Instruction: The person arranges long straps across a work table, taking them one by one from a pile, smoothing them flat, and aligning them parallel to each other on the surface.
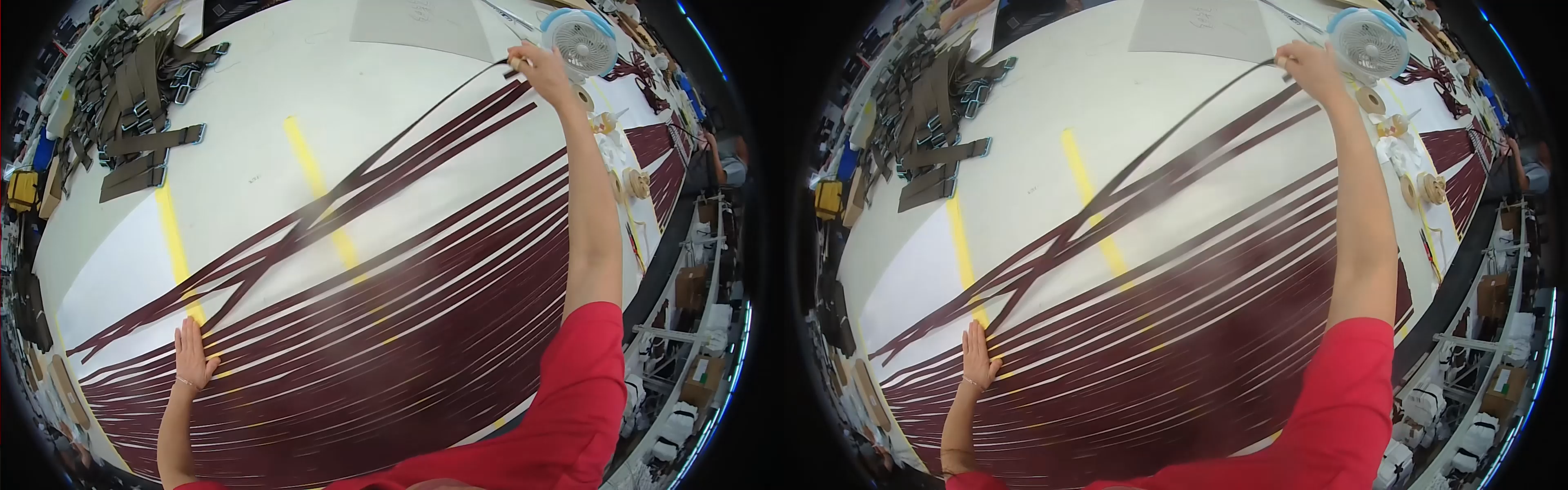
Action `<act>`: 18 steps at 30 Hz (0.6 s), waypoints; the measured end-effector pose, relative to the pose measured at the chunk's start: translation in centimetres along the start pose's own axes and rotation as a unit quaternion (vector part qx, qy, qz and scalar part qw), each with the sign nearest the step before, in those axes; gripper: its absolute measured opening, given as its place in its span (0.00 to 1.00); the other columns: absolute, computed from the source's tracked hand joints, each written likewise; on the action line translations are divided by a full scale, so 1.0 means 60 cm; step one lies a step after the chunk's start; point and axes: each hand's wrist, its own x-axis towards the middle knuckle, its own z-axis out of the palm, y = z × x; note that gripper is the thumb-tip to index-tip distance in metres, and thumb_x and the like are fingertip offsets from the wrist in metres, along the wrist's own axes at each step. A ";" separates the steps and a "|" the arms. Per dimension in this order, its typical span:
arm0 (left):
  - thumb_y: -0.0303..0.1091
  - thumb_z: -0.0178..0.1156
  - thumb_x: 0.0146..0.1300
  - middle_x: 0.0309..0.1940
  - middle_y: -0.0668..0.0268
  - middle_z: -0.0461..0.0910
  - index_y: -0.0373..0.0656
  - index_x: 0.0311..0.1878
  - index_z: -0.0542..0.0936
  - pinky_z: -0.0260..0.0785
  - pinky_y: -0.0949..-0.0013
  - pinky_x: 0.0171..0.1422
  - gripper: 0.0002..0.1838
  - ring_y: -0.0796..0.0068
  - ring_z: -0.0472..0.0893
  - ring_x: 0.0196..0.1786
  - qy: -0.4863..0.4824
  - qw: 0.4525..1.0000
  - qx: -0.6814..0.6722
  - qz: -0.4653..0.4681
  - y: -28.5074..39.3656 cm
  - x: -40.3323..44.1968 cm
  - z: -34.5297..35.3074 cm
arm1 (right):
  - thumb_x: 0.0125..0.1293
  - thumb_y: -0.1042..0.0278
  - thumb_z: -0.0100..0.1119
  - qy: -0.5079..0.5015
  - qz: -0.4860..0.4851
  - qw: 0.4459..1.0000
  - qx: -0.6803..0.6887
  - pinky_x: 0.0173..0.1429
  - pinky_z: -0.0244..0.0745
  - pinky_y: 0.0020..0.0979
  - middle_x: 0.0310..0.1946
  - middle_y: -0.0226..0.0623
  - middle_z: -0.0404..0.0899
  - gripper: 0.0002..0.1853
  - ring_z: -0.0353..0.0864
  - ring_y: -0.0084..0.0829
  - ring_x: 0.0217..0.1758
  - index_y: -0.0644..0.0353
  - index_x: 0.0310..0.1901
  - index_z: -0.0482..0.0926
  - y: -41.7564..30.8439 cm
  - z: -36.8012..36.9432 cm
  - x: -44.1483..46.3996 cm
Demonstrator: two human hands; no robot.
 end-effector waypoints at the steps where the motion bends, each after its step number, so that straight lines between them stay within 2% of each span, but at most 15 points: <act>1: 0.66 0.34 0.60 0.69 0.42 0.46 0.26 0.67 0.45 0.29 0.49 0.74 0.49 0.46 0.44 0.72 0.000 1.000 0.001 0.002 0.002 -0.001 -0.001 | 0.58 0.61 0.55 0.014 0.003 0.999 0.037 0.62 0.56 0.44 0.32 0.34 0.80 0.08 0.75 0.37 0.43 0.52 0.35 0.80 -0.005 -0.029 0.014; 4: 0.66 0.33 0.60 0.68 0.41 0.45 0.26 0.67 0.45 0.29 0.49 0.74 0.49 0.46 0.43 0.72 0.001 1.000 0.004 0.005 -0.001 -0.001 0.000 | 0.59 0.62 0.56 0.104 -0.046 0.993 0.036 0.54 0.65 0.32 0.30 0.34 0.80 0.09 0.76 0.32 0.38 0.55 0.37 0.80 -0.035 -0.095 0.026; 7: 0.67 0.33 0.60 0.68 0.41 0.45 0.26 0.67 0.45 0.29 0.48 0.74 0.49 0.46 0.43 0.72 0.012 1.000 -0.003 0.017 -0.007 -0.002 0.007 | 0.62 0.67 0.55 -0.069 0.016 0.977 0.199 0.43 0.65 0.18 0.33 0.25 0.78 0.07 0.72 0.19 0.35 0.59 0.38 0.79 0.017 -0.141 0.035; 8: 0.67 0.32 0.61 0.68 0.41 0.45 0.26 0.67 0.45 0.29 0.48 0.74 0.49 0.46 0.43 0.72 0.009 1.000 0.003 0.015 -0.007 -0.003 0.006 | 0.61 0.67 0.56 -0.101 0.043 0.972 0.209 0.44 0.66 0.20 0.32 0.23 0.78 0.08 0.71 0.17 0.37 0.63 0.36 0.79 0.024 -0.161 0.037; 11: 0.66 0.32 0.61 0.68 0.41 0.45 0.26 0.67 0.45 0.30 0.48 0.73 0.49 0.46 0.43 0.72 0.007 1.000 0.013 0.012 -0.001 -0.001 0.002 | 0.56 0.67 0.58 -0.237 0.102 0.939 0.226 0.43 0.67 0.22 0.31 0.25 0.78 0.09 0.72 0.18 0.37 0.63 0.34 0.80 0.058 -0.158 0.020; 13: 0.66 0.31 0.62 0.69 0.41 0.45 0.26 0.68 0.45 0.30 0.48 0.73 0.48 0.45 0.43 0.72 0.007 1.000 0.014 0.015 -0.002 -0.002 0.001 | 0.51 0.66 0.60 -0.347 0.126 0.916 0.156 0.44 0.67 0.23 0.28 0.28 0.78 0.09 0.72 0.18 0.36 0.60 0.33 0.81 0.084 -0.084 -0.005; 15: 0.66 0.31 0.62 0.69 0.41 0.45 0.26 0.68 0.45 0.29 0.48 0.73 0.48 0.45 0.43 0.72 0.004 1.000 0.021 0.014 -0.002 -0.002 0.000 | 0.50 0.67 0.58 -0.407 0.174 0.896 0.021 0.54 0.67 0.31 0.35 0.32 0.80 0.09 0.75 0.23 0.42 0.56 0.34 0.82 0.082 0.011 -0.049; 17: 0.65 0.31 0.62 0.69 0.41 0.45 0.27 0.68 0.45 0.29 0.48 0.73 0.48 0.45 0.43 0.72 0.000 1.000 0.021 0.017 0.000 -0.001 -0.002 | 0.53 0.63 0.57 -0.340 0.190 0.911 -0.132 0.64 0.58 0.46 0.51 0.36 0.74 0.12 0.71 0.32 0.55 0.51 0.40 0.82 0.013 0.047 -0.116; 18: 0.66 0.31 0.62 0.69 0.41 0.45 0.27 0.68 0.44 0.29 0.48 0.73 0.48 0.45 0.43 0.72 0.002 1.000 0.018 0.016 0.000 -0.001 -0.002 | 0.55 0.58 0.56 -0.245 0.213 0.937 -0.130 0.66 0.52 0.53 0.57 0.38 0.68 0.16 0.64 0.35 0.62 0.49 0.45 0.80 0.023 0.091 -0.154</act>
